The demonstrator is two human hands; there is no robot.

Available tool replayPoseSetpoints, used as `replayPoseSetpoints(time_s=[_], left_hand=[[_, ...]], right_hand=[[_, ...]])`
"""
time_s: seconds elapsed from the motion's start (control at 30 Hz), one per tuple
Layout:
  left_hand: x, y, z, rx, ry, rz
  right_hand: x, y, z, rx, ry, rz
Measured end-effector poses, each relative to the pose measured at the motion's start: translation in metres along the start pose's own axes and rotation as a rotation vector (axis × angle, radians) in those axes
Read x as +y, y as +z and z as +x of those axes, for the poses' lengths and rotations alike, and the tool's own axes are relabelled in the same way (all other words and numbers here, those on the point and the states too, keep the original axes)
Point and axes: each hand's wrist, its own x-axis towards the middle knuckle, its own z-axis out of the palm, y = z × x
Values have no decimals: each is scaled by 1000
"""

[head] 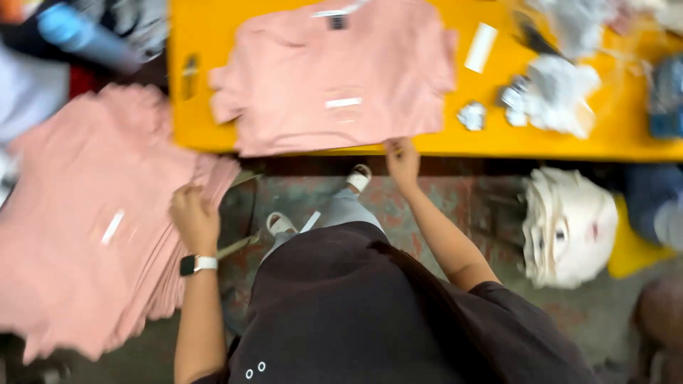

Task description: Attaching brand tags to pink t-shirts using a tagging gun and stacking them on a work table.

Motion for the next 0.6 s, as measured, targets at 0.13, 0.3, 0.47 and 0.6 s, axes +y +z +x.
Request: replayPoseSetpoints(time_s=[0.13,0.3,0.47,0.6], left_hand=[[204,71,73,-217,539,-351],[392,157,73,-431,843,-504],[483,176,56,-629,877,-617],[530,195,59,-788,798,-570]], right_hand=[[112,-120,28,632,165,-105],[208,-164,52,549,532,-285],[206,-174,51,537,697,1],[206,-193,46,534,736,230]])
